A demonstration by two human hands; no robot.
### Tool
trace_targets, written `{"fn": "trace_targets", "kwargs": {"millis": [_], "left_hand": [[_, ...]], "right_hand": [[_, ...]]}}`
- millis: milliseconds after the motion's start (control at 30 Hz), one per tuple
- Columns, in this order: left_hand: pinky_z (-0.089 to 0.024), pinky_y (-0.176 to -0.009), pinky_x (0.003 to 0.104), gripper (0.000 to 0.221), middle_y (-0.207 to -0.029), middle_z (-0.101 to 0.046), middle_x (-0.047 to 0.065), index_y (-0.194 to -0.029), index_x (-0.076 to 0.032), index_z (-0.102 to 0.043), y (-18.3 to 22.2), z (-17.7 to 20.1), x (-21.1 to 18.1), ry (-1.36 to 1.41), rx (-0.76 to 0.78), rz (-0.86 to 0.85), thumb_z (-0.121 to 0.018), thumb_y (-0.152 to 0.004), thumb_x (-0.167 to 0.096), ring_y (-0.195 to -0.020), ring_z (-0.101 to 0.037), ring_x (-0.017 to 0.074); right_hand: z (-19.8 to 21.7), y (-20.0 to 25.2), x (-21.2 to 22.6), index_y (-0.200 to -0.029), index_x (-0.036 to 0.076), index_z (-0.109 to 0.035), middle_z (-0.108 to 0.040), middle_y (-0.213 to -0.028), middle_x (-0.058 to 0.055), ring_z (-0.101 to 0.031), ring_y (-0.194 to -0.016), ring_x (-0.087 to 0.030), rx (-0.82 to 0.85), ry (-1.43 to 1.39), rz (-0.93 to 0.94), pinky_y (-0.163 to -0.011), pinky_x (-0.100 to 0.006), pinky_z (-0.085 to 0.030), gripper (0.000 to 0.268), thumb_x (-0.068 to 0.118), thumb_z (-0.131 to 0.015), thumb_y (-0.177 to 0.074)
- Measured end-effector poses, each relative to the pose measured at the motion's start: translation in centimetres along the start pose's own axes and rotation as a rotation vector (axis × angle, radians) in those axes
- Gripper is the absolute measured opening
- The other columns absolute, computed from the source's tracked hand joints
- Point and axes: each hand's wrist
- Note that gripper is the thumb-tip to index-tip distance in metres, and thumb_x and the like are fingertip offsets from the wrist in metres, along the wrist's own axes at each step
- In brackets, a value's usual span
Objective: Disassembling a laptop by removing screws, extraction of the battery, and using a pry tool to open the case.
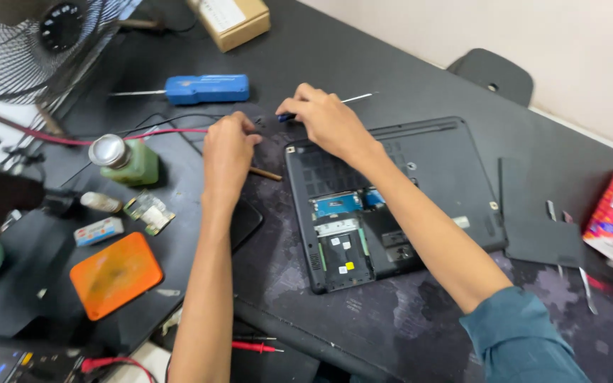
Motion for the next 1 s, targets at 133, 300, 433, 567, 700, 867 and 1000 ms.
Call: {"fn": "trace_targets", "kwargs": {"millis": [133,300,433,567,700,867,1000], "left_hand": [[-0.053,-0.076,0.048,0.018,-0.092,-0.072,0.022,-0.094,0.002,-0.071,0.1,0.4,-0.9,0.009,0.055,-0.063,-0.080,-0.081,-0.006,-0.088,-0.070,0.0402],[-0.053,-0.075,0.045,0.014,-0.090,-0.072,0.021,-0.096,0.002,-0.073,0.5,1.5,-3.2,0.026,0.113,-0.139,-0.077,-0.088,-0.008,-0.083,-0.071,0.0369],[-0.053,-0.078,0.044,0.016,-0.090,-0.072,0.019,-0.097,0.001,-0.075,1.2,-0.1,-6.6,0.088,0.265,-0.205,-0.077,-0.091,-0.013,-0.084,-0.071,0.0344],[-0.050,-0.085,0.045,0.030,-0.107,-0.069,0.020,-0.111,-0.001,-0.072,2.6,-1.9,-8.9,0.100,0.332,-0.249,-0.078,-0.091,-0.022,-0.099,-0.067,0.0361],[-0.044,-0.097,0.050,0.052,-0.126,-0.063,0.022,-0.134,-0.004,-0.065,3.1,-4.5,-7.9,0.000,0.327,-0.356,-0.078,-0.093,-0.033,-0.115,-0.058,0.0420],[-0.040,-0.099,0.053,0.064,-0.122,-0.062,0.022,-0.141,-0.005,-0.062,4.7,-5.6,-9.4,-0.173,0.296,-0.396,-0.079,-0.093,-0.045,-0.115,-0.056,0.0425],[-0.042,-0.090,0.054,0.069,-0.114,-0.063,0.020,-0.134,-0.004,-0.064,6.4,-4.6,-9.8,-0.337,0.246,-0.337,-0.078,-0.089,-0.054,-0.108,-0.058,0.0422]], "right_hand": [[-1.1,1.1,-2.3,-0.110,0.013,-0.074,-0.065,-0.099,-0.010,-0.066,-0.097,-0.034,0.013,0.058,-0.011,-0.083,-0.044,-0.054,0.031,-0.006,-0.062,-0.088],[0.4,3.3,-2.6,-0.123,0.011,-0.068,-0.062,-0.109,-0.011,-0.065,-0.104,-0.032,0.008,-0.184,-0.074,-0.089,-0.040,-0.058,0.039,-0.008,-0.055,-0.092],[7.3,10.3,1.3,-0.130,0.009,-0.064,-0.063,-0.119,-0.011,-0.064,-0.108,-0.032,-0.064,-0.183,-0.129,-0.090,-0.044,-0.053,0.033,0.004,-0.065,-0.097],[11.8,20.6,5.3,-0.127,0.011,-0.065,-0.061,-0.126,-0.009,-0.062,-0.121,-0.028,-0.148,-0.195,-0.268,-0.102,-0.040,-0.051,0.029,0.012,-0.070,-0.098],[14.7,30.8,6.4,-0.116,0.009,-0.070,-0.063,-0.120,-0.013,-0.064,-0.112,-0.031,-0.314,0.132,-0.494,-0.095,-0.041,-0.051,0.027,0.011,-0.076,-0.090],[17.8,40.6,2.5,-0.119,0.003,-0.067,-0.064,-0.117,-0.019,-0.065,-0.107,-0.037,-0.489,0.369,-0.823,-0.091,-0.043,-0.054,0.024,0.001,-0.072,-0.096],[17.7,44.3,0.0,-0.120,-0.002,-0.064,-0.069,-0.109,-0.020,-0.071,-0.102,-0.033,-0.520,0.364,-0.911,-0.088,-0.041,-0.056,0.028,-0.002,-0.073,-0.094]]}}
Point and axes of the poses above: each hand's wrist, its own y-axis away from the middle knuckle, its own z-axis out of the back of the hand, x = y × z
